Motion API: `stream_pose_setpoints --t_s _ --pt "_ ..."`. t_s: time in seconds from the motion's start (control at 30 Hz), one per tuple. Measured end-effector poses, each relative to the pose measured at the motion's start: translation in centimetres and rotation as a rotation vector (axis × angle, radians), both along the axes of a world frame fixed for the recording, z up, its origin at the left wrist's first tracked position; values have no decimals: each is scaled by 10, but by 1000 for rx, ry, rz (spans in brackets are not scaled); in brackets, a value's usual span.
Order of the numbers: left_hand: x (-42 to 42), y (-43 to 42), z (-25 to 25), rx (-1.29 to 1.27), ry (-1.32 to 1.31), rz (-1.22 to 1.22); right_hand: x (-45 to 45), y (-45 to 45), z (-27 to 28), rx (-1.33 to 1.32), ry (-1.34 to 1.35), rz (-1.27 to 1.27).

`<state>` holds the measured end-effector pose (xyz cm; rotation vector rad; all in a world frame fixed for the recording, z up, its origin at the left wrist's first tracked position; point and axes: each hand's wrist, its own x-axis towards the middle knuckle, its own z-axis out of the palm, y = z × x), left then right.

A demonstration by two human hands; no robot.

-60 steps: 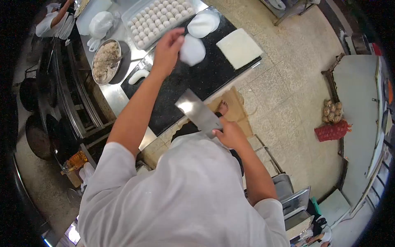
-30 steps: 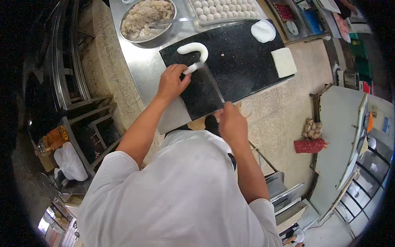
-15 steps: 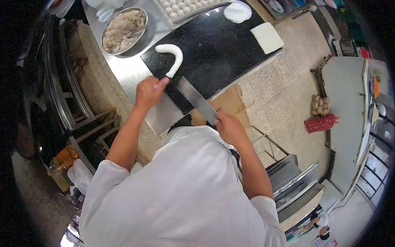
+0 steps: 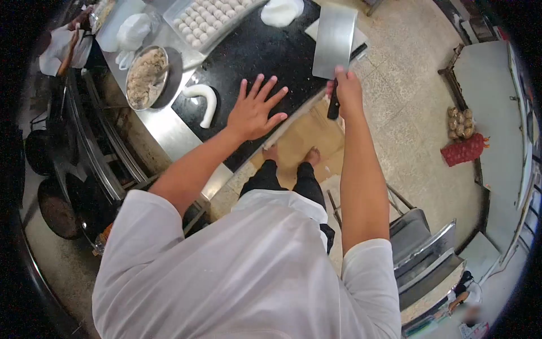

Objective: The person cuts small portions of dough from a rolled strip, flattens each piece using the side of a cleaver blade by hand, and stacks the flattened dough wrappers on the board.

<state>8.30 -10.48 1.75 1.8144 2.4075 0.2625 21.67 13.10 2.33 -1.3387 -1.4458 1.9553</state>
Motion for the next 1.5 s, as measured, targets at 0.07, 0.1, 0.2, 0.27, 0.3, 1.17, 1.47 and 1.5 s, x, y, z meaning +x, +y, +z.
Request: stream_pose_setpoints --t_s 0.07,0.1,0.2,0.27,0.3,1.17,1.47,1.5 --pt "-3 -1 -4 19 25 8 -3 2 -6 -63 -45 -28" --pt "-5 -1 -7 20 -7 6 -2 0 -4 -128 -116 -50" --pt "-7 -2 0 14 -150 38 35 -40 16 121 -305 306" --pt "-10 -7 20 87 -89 3 58 -86 32 128 -409 617" --pt "-13 -15 12 131 -55 -174 76 -113 -3 293 -269 789" --pt "-77 77 -6 49 -20 -761 9 -110 18 419 -666 770" --pt "-25 47 -10 -23 -148 -798 69 -152 9 367 -633 724" --pt "-39 62 -9 -2 -81 -734 52 -128 14 395 -630 704"
